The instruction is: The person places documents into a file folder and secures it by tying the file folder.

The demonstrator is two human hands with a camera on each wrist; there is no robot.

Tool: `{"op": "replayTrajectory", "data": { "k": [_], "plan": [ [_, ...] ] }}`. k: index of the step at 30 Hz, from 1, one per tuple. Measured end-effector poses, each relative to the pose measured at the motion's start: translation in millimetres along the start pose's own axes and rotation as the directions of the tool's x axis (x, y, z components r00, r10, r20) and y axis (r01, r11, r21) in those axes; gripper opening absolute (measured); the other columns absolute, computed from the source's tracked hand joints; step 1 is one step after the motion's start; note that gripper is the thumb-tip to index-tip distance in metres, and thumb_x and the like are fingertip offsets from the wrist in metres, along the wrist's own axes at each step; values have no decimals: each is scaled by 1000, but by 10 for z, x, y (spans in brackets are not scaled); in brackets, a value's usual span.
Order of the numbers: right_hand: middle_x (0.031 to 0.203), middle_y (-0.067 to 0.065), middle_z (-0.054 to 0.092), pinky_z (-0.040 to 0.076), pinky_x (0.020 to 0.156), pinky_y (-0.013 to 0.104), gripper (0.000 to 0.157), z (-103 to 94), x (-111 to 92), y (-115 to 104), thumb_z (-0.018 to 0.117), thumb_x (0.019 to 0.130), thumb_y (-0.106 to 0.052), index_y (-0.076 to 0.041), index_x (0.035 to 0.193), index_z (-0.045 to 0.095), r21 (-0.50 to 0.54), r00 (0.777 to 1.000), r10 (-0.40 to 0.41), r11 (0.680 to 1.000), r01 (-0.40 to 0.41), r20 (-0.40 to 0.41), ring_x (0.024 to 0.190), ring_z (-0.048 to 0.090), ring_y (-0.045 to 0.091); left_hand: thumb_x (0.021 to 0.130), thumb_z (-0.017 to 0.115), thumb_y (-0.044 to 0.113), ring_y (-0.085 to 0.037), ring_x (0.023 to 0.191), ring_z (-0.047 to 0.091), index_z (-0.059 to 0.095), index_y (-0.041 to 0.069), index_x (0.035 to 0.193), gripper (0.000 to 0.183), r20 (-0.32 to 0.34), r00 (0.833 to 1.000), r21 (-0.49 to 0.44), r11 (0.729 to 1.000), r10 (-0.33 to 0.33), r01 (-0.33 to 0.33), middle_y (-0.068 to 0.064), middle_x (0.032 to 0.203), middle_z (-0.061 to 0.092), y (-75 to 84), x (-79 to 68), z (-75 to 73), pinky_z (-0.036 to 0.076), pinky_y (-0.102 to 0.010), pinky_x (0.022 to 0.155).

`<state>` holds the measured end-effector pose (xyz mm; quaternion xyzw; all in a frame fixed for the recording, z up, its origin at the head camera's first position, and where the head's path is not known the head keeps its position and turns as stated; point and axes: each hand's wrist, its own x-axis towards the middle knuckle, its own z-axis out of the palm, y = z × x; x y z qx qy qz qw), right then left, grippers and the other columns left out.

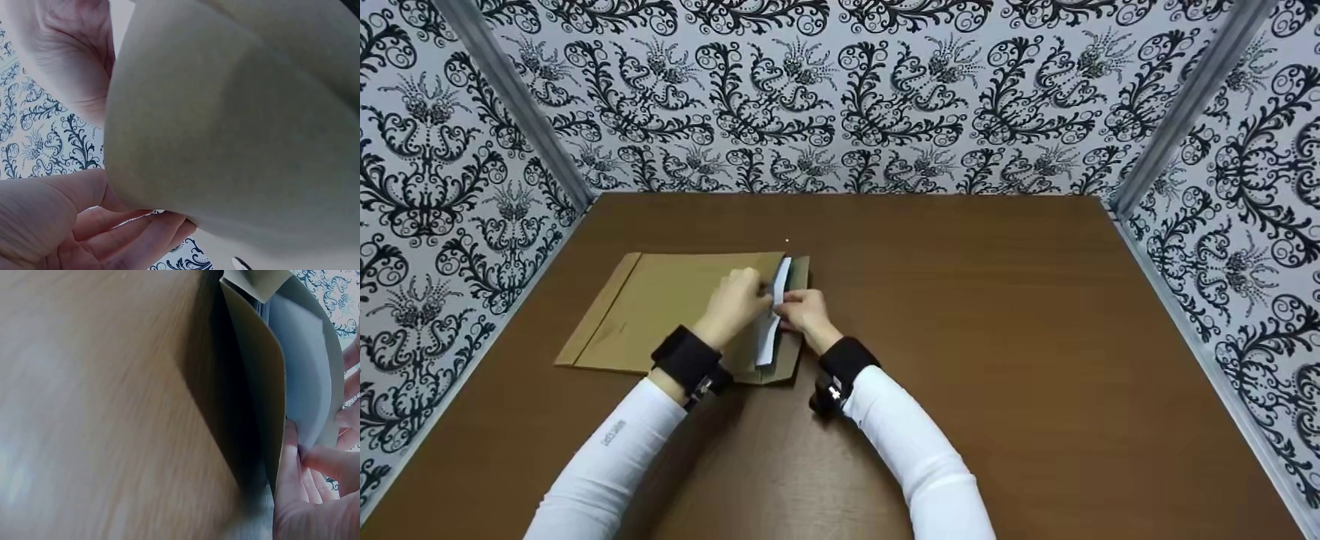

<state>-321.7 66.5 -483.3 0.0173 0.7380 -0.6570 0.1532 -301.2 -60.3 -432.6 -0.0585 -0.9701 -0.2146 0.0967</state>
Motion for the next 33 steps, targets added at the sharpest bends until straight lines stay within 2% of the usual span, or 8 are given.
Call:
{"op": "replayTrajectory", "data": {
  "k": [6,13,22,33],
  "plan": [
    [90,1,69,57,69,16,32,17,3,7,65,94,0,13,123,66,37,1000,-5,999,5,-5,78,64,5,87,75,7,-42,88,75,71,-2,84,10,-5,1000,-2,1000,12,-12,-23,94,77,-1,0,-12,61,-53,72],
    [96,2,68,56,69,16,32,2,-22,35,67,94,-3,9,124,68,6,999,14,1000,-13,-39,80,63,6,88,73,7,-43,89,75,69,-4,86,11,-9,1000,-6,1000,6,-6,-24,96,76,-16,5,-4,61,-53,73],
    [93,2,70,53,66,15,30,99,-53,73,67,93,-2,9,121,69,16,995,-23,1000,25,-97,78,62,5,87,71,2,-41,86,75,68,-3,83,7,-19,1000,-19,1000,12,-12,-22,93,76,-11,-5,-14,60,-53,72],
    [95,3,71,53,67,17,30,59,-84,63,68,94,-5,5,122,71,-19,996,-15,1000,13,-87,78,62,5,88,72,6,-42,90,76,71,-3,87,9,4,1000,4,1000,-23,23,-22,97,78,-28,19,-31,60,-54,75]
  ]
}}
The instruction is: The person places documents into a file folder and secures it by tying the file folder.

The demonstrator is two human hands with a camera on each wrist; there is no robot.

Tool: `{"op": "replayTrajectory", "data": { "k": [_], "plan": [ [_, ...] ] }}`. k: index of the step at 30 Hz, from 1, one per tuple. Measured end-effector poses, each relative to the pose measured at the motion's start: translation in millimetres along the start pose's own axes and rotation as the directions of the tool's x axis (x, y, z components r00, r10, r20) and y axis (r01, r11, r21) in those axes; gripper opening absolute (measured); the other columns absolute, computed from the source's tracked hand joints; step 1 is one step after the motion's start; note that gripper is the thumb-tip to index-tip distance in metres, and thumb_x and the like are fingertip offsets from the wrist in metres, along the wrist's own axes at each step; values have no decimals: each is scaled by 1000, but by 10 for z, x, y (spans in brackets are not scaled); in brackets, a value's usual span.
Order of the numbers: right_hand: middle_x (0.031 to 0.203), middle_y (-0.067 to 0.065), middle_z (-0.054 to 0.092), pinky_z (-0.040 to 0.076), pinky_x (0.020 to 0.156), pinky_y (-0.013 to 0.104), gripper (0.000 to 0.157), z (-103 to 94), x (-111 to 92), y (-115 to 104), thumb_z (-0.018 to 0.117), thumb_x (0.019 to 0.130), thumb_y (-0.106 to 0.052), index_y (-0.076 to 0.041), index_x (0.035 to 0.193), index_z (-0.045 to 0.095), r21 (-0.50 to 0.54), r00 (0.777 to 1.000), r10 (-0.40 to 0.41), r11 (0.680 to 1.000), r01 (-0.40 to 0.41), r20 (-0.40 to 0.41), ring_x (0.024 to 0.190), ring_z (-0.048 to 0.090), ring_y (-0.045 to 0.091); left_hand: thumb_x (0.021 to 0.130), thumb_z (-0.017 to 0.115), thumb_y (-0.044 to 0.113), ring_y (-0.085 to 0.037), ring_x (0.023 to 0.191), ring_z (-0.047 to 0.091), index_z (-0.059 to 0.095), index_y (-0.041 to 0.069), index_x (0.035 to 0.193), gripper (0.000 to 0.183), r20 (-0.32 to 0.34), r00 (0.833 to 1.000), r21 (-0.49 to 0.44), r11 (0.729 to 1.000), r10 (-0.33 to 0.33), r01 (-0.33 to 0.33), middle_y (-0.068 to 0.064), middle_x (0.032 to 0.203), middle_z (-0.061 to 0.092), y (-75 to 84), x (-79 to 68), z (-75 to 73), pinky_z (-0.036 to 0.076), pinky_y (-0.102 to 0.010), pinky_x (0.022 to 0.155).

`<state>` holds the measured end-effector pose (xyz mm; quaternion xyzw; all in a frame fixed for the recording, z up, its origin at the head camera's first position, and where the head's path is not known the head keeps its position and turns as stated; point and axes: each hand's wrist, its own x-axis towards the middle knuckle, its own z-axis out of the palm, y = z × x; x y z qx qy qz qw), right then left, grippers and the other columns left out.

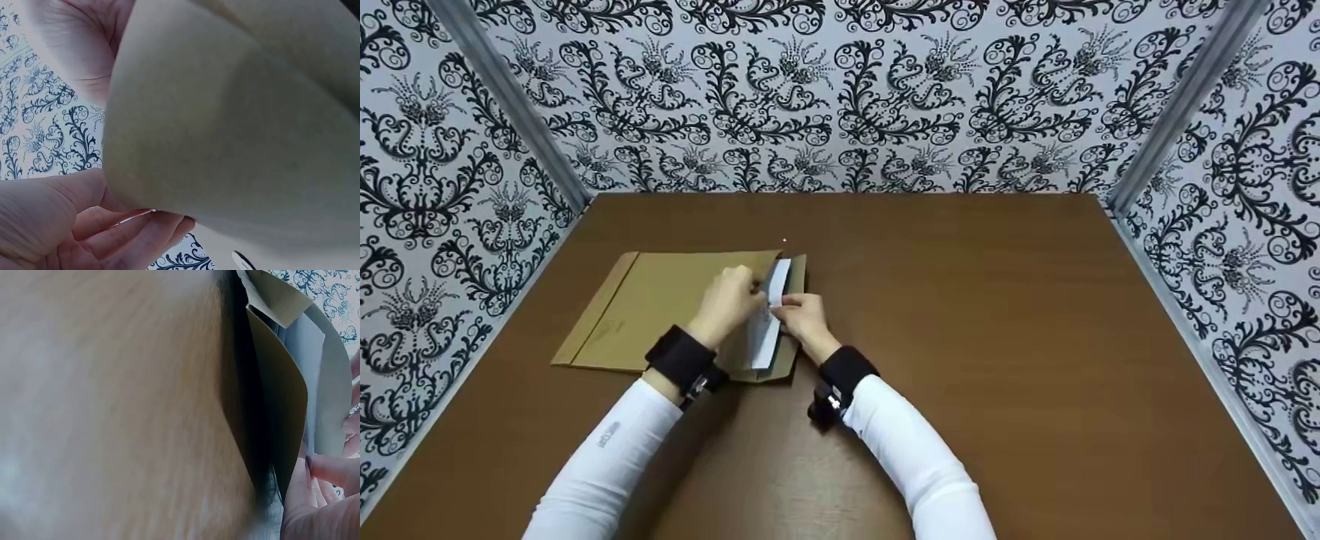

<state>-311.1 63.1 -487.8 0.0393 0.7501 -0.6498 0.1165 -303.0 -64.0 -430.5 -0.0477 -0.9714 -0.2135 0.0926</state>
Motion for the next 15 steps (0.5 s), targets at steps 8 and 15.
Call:
{"op": "replayTrajectory", "data": {
  "k": [8,15],
  "plan": [
    [98,8,76,56,65,16,33,-65,-3,38,66,94,-1,10,125,66,83,1000,5,997,-5,4,72,64,3,89,73,9,-41,89,76,71,-1,85,11,2,1000,-6,1000,0,0,-21,95,78,-8,15,-3,60,-54,75],
    [92,5,75,54,63,15,31,-27,-23,31,66,93,0,12,122,67,74,1000,-14,997,16,-21,71,63,3,87,73,7,-40,85,75,68,1,79,10,-20,1000,-2,1000,20,-20,-20,90,77,-42,21,63,60,-53,72]
  ]
}}
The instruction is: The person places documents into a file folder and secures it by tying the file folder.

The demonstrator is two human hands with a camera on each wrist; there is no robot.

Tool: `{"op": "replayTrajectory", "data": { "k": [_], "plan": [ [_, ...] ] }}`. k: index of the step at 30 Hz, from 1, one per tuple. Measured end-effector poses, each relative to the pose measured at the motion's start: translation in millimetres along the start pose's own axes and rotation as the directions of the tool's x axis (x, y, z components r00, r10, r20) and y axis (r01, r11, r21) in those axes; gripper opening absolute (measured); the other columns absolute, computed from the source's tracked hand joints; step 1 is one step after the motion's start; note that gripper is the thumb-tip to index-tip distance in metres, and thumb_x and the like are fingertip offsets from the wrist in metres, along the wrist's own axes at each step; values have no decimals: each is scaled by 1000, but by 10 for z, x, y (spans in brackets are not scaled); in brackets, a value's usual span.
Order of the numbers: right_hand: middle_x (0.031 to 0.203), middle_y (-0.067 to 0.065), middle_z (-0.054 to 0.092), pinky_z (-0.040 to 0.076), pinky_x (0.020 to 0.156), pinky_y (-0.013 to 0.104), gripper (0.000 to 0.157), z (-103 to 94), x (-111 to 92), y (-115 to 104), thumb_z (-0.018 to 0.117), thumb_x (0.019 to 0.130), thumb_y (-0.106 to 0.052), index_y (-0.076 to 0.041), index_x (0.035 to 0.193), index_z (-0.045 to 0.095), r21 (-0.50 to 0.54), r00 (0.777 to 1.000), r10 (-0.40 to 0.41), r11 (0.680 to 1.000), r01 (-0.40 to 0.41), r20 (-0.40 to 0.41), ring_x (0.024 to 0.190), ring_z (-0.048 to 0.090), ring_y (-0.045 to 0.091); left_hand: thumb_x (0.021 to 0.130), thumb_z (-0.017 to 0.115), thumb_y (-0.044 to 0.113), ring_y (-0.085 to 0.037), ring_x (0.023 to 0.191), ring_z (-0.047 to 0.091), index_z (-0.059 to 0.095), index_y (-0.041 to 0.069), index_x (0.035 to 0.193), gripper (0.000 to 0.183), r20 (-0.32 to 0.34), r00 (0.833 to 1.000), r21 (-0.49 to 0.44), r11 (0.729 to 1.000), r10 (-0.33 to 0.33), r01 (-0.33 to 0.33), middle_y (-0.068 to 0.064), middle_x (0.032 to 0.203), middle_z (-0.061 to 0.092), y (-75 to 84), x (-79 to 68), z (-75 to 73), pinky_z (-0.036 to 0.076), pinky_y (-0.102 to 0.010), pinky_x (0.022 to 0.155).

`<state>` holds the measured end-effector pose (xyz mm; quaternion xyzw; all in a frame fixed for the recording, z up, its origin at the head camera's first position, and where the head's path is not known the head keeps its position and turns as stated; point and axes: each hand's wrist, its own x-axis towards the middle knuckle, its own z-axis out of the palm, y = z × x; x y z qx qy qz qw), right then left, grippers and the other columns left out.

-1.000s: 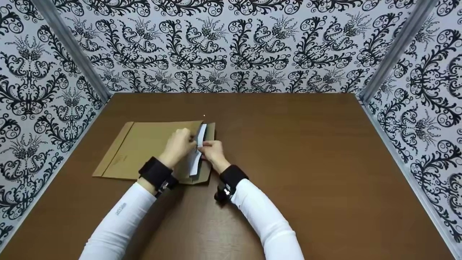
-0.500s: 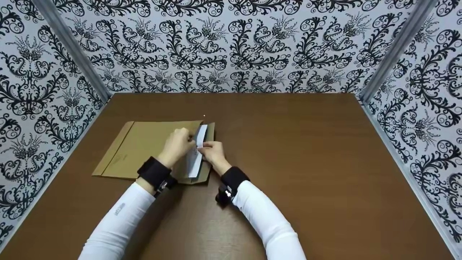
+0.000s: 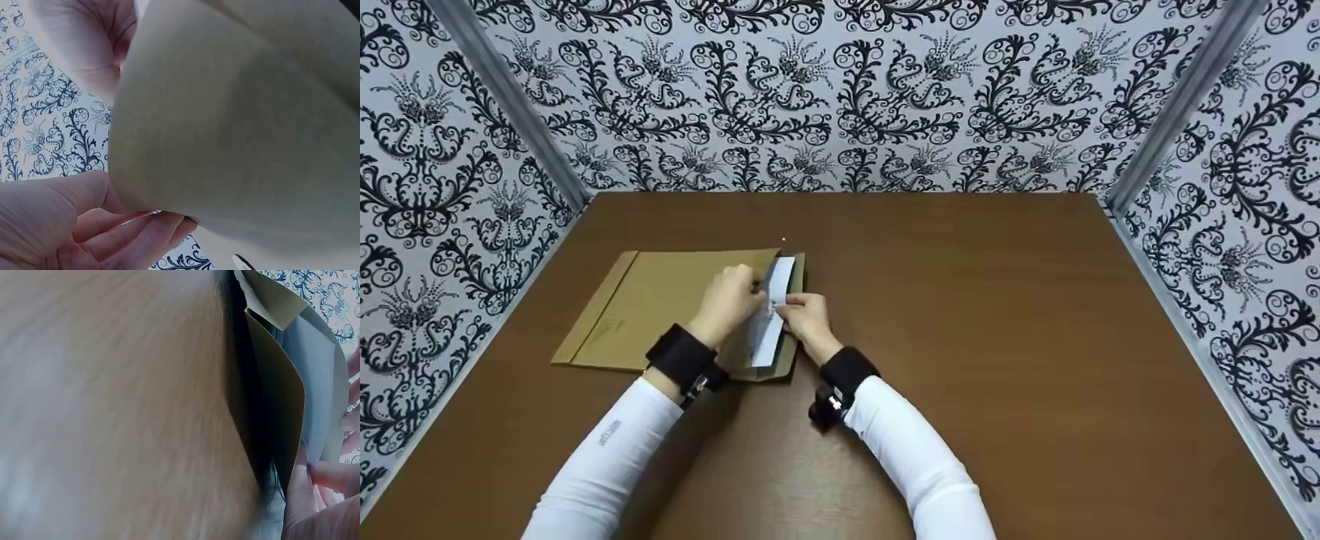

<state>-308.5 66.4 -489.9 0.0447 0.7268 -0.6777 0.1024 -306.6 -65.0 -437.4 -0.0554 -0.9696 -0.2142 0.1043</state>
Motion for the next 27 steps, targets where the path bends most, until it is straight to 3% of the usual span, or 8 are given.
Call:
{"op": "replayTrajectory", "data": {
  "k": [6,15,24,27],
  "plan": [
    [99,14,75,53,64,16,27,105,4,-44,64,93,2,12,118,69,-89,999,-48,995,46,-13,75,62,5,88,71,4,-42,90,75,70,-3,84,8,4,1000,1,1000,-1,1,-23,95,77,61,-28,-56,60,-54,74],
    [116,27,74,50,65,15,28,178,26,-20,58,96,4,12,121,68,-98,998,-47,994,44,-30,77,62,5,88,75,5,-40,86,75,70,-4,88,11,-7,1000,-6,1000,-1,1,-22,94,77,86,-47,-89,60,-52,73],
    [91,11,75,49,59,17,26,258,46,-9,58,97,2,10,117,71,-41,997,-56,998,54,-57,68,59,4,87,79,8,-42,82,75,69,-4,84,16,-60,997,11,999,40,-39,-23,88,76,80,-56,-88,60,-54,68],
    [92,11,75,49,60,17,27,272,57,2,58,96,2,10,118,71,-34,997,-53,998,51,-58,70,60,4,87,79,9,-40,79,75,68,-4,83,18,-59,997,6,999,41,-41,-22,85,75,70,-55,-84,60,-53,67]
  ]
}}
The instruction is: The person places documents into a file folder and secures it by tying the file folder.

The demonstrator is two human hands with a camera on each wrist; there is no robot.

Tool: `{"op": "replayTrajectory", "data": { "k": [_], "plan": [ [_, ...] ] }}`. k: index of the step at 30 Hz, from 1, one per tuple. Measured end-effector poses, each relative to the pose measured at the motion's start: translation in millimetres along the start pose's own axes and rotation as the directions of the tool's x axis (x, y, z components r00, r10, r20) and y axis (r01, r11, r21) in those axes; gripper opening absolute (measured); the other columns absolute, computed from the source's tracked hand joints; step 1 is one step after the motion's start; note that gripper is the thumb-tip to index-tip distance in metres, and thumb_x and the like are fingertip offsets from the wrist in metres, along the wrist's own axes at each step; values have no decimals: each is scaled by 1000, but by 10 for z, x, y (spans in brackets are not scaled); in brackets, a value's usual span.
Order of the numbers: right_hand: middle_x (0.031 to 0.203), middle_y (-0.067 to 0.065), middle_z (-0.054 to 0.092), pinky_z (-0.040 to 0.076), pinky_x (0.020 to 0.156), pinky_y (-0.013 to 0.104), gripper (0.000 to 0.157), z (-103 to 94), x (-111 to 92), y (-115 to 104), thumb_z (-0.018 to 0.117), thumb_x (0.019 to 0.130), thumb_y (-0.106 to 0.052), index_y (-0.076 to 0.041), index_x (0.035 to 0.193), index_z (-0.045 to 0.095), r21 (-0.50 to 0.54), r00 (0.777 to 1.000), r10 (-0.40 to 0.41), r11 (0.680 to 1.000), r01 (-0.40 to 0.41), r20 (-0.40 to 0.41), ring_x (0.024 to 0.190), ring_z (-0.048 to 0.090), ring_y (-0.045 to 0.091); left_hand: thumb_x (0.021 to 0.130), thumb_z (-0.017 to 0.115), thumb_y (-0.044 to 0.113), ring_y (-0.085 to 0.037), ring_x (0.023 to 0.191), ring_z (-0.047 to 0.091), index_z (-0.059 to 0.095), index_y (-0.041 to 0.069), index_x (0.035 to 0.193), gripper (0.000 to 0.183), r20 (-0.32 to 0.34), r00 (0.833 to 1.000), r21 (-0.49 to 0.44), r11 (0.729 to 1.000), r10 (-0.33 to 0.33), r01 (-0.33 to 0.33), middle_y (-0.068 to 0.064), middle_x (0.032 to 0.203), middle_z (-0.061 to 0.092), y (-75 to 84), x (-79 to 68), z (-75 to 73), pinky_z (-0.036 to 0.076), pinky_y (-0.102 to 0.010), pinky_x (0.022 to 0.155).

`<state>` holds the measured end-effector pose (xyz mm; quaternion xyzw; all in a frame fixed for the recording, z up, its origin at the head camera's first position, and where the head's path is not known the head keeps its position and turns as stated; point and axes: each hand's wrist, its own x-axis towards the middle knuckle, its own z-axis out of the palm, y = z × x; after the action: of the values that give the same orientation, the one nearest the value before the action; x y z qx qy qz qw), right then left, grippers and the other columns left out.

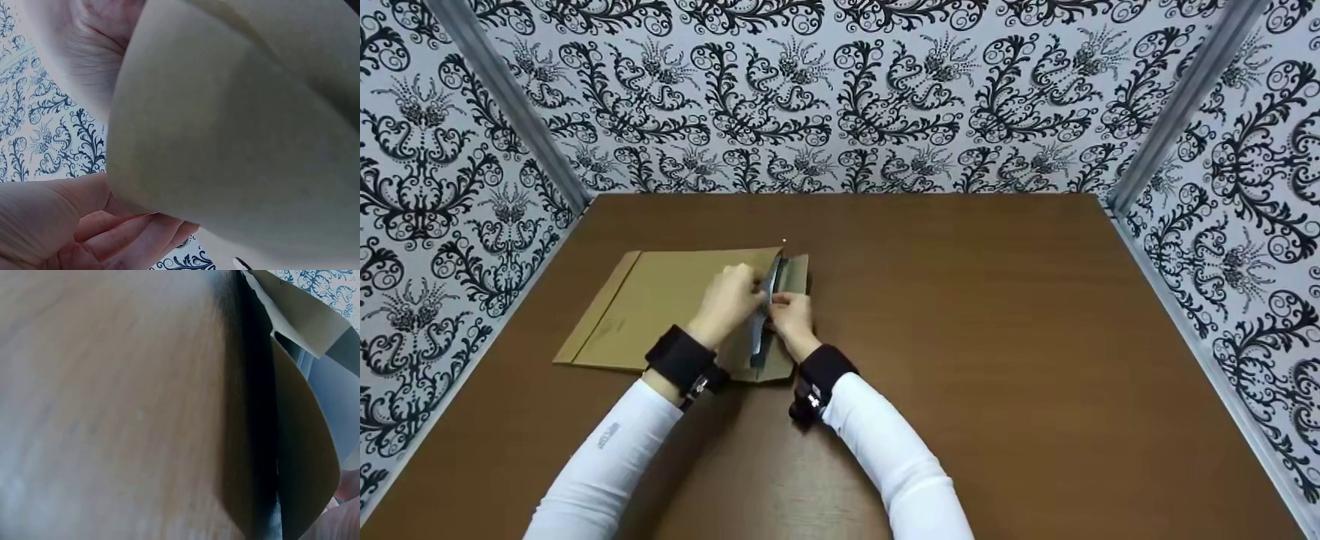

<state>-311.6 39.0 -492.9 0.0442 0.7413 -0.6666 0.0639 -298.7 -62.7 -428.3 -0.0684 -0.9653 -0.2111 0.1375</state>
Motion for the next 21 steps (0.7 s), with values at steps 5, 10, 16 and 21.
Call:
{"op": "replayTrajectory", "data": {
  "k": [5,10,16,21],
  "plan": [
    [109,22,77,50,62,17,28,-41,-2,3,60,98,-2,9,121,70,-36,999,13,999,-12,29,72,61,4,88,77,8,-41,84,75,69,-4,84,15,26,999,-19,1000,-18,19,-22,89,76,-16,8,2,60,-53,70],
    [106,13,72,54,65,18,36,-132,-7,-14,54,94,1,9,127,66,-72,991,65,996,-57,116,76,60,8,88,74,8,-42,90,75,69,-3,87,12,54,998,-28,999,-44,45,-22,96,77,-31,24,-8,60,-53,74],
    [96,6,69,61,74,22,35,-240,-24,-13,60,91,1,11,124,66,-64,960,111,993,-97,258,84,68,11,89,73,9,-42,90,75,69,-2,89,13,67,997,-23,998,-48,50,-22,95,77,-38,37,-12,60,-53,75],
    [88,2,68,62,73,21,26,-289,-41,20,68,90,-2,10,113,69,-95,945,126,990,-102,302,77,68,8,89,73,9,-41,92,75,70,-2,89,12,64,996,-20,998,-58,60,-22,97,77,-42,43,-5,60,-53,74]
  ]
}}
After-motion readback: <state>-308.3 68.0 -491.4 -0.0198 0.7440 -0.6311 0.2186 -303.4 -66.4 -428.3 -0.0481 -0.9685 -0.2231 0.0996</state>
